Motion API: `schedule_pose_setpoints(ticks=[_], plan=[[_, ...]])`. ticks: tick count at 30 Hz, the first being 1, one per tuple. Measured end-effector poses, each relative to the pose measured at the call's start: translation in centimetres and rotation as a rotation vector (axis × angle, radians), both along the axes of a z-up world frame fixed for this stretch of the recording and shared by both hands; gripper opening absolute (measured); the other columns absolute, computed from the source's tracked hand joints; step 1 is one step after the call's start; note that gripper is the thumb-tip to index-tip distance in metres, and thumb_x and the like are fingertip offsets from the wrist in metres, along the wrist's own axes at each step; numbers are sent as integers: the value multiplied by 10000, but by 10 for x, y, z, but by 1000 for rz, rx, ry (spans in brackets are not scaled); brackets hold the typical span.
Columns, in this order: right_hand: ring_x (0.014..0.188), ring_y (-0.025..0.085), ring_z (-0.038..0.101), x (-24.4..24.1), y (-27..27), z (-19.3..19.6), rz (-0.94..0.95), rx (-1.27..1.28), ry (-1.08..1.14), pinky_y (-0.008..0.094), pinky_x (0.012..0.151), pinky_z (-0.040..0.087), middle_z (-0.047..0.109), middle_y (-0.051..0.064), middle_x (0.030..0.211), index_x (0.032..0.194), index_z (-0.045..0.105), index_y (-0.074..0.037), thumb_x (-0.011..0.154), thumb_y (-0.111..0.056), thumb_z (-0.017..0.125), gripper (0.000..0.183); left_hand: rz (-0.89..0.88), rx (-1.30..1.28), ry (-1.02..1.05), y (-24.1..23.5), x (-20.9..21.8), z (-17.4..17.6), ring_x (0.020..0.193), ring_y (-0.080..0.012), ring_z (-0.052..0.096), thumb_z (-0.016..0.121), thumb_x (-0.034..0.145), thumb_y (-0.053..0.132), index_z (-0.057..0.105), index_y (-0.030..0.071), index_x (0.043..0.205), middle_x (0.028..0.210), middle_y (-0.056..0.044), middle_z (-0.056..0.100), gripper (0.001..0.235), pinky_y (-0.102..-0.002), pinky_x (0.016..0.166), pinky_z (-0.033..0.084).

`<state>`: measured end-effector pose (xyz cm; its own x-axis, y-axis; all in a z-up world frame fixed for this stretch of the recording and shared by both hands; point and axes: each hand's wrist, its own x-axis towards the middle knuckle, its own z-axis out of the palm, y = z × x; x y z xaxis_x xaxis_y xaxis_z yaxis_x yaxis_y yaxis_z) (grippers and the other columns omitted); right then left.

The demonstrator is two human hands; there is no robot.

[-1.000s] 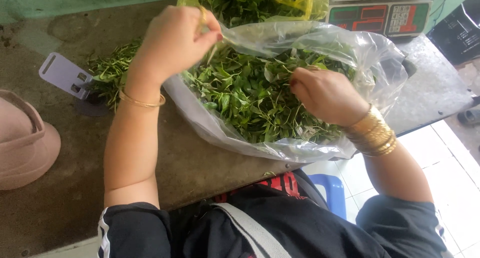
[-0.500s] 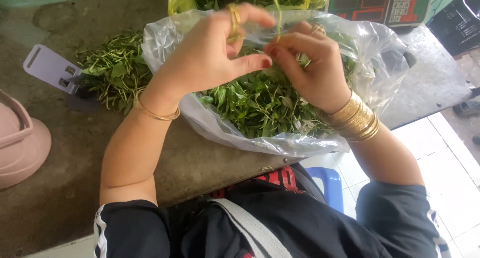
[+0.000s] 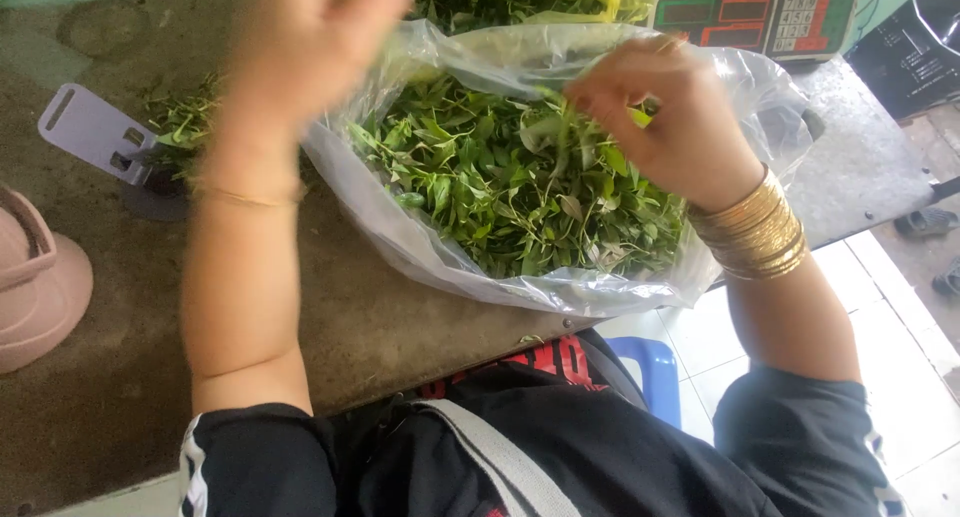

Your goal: The person sits and sorts through a large pile of green leafy vegetables, picking up bunches and separating the leaves from the stems. The separated leaves are placed into a clear plastic bag, while the stems are discarded onto the floor to the left.

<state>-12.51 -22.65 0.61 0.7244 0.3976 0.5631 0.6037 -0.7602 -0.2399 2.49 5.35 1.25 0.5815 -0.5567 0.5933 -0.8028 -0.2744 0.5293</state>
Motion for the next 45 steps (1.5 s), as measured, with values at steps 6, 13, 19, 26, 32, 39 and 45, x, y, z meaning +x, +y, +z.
schedule_pose_setpoints(ticks=[6, 13, 19, 26, 32, 39, 45], plan=[[1110, 325, 645, 27, -10, 12, -185, -252, 63, 417, 1035, 510, 676, 234, 1200, 1135, 719, 13, 939, -26, 743, 202, 606, 910, 233, 75, 101, -37, 759, -481, 696, 505, 891, 164, 816, 61, 982, 986, -235, 756, 340, -552, 620, 538], [920, 214, 693, 147, 15, -9, -394, -204, 313, 344, 757, 589, 688, 156, 1229, 1274, 670, -59, 1023, -26, 459, 330, 541, 642, 24, 63, 107, -44, 1034, -453, 673, 654, 1008, 409, 782, 96, 1166, 1174, -161, 738, 373, -591, 832, 527], [699, 180, 623, 139, 55, -41, -296, -671, 1057, 265, 770, 591, 626, 45, 835, 1018, 634, -57, 899, 134, 328, 379, -53, 263, -133, -12, 63, -25, 1052, -290, 653, 561, 909, 34, 785, 65, 1093, 1101, -177, 737, 291, -458, 903, 499], [955, 198, 696, 126, 27, -8, -385, -417, 722, 341, 908, 521, 758, 41, 1100, 1140, 719, -169, 943, 59, 500, 372, -736, 26, -62, 31, -54, 50, 1048, -255, 707, 584, 995, 218, 645, 33, 1090, 1099, -122, 703, 216, -375, 961, 570], [965, 213, 702, 111, 20, -27, -327, -325, 673, 334, 901, 537, 756, 63, 1104, 1119, 721, -138, 951, 70, 502, 346, -949, -15, 142, 29, -88, 67, 1038, -300, 721, 548, 971, 269, 620, 2, 1137, 1128, -160, 700, 323, -393, 957, 618], [977, 231, 710, 75, -7, -52, -342, -225, 604, 327, 892, 556, 753, 88, 1109, 1095, 722, -102, 960, 84, 504, 317, -879, 37, 505, 6, -106, 63, 940, -299, 695, 570, 930, 243, 668, 3, 1123, 1121, -154, 731, 323, -387, 871, 598], [987, 247, 715, 62, -19, -84, -337, -125, 509, 321, 884, 572, 750, 110, 1112, 1074, 723, -70, 968, 95, 505, 293, -763, 129, 782, -7, -100, 63, 856, -299, 673, 590, 895, 221, 709, 4, 1112, 1114, -148, 757, 329, -383, 798, 581]])
